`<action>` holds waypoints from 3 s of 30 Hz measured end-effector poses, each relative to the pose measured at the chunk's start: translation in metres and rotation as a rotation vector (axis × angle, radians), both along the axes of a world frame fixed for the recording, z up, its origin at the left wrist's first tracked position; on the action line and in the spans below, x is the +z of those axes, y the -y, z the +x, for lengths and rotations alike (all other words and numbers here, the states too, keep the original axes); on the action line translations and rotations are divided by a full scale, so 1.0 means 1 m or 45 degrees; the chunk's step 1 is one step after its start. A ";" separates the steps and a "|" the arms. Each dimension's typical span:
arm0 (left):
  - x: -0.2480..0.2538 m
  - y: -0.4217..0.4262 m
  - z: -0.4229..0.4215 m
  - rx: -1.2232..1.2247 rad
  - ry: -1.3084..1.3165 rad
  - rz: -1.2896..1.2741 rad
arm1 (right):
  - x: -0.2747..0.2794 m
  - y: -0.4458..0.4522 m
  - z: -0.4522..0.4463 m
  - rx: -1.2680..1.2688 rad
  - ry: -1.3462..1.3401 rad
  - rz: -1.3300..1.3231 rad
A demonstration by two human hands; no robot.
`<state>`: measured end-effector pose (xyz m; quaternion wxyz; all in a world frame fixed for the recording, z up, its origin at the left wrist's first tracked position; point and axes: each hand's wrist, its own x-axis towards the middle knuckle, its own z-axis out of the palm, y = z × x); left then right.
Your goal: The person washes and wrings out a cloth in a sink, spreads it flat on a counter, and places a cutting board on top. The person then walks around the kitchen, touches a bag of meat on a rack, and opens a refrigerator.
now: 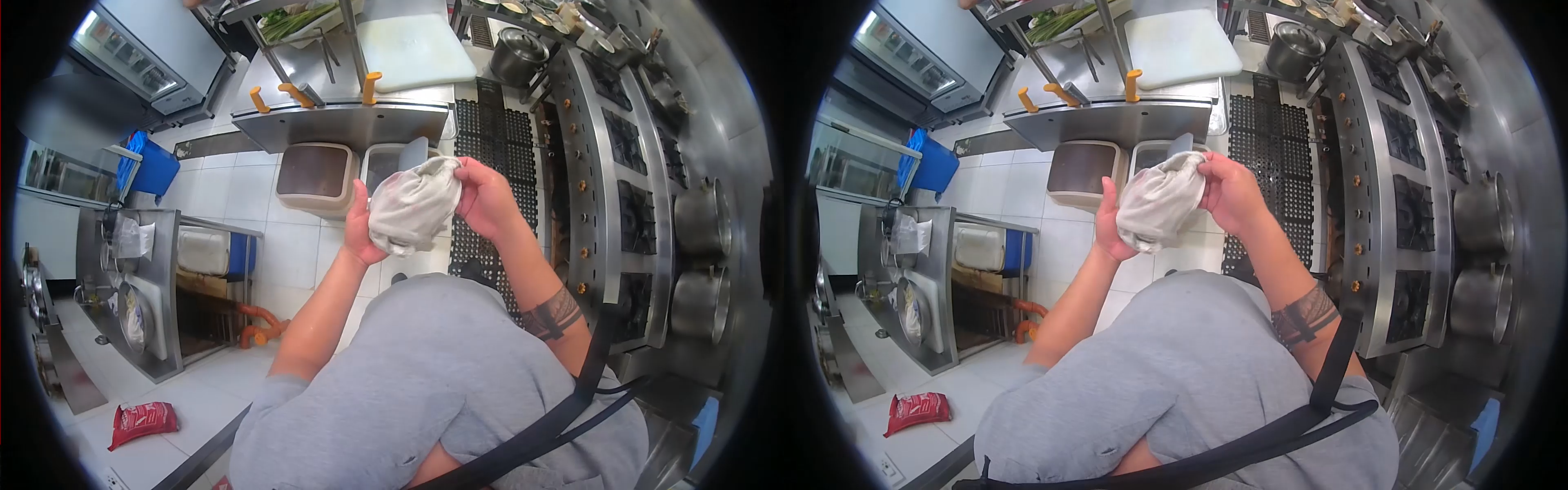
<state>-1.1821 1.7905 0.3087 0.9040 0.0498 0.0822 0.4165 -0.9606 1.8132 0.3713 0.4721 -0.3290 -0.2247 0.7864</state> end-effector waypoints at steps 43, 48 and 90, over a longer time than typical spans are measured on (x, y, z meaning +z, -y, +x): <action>0.012 -0.014 0.024 0.136 -0.051 0.022 | -0.049 0.023 0.035 -0.198 -0.342 -0.213; 0.028 -0.015 0.038 0.171 -0.130 0.091 | -0.050 0.046 0.035 -0.061 0.309 -0.089; -0.022 0.006 0.262 -0.562 -2.571 0.573 | -0.130 0.041 0.463 -0.573 -0.052 -0.126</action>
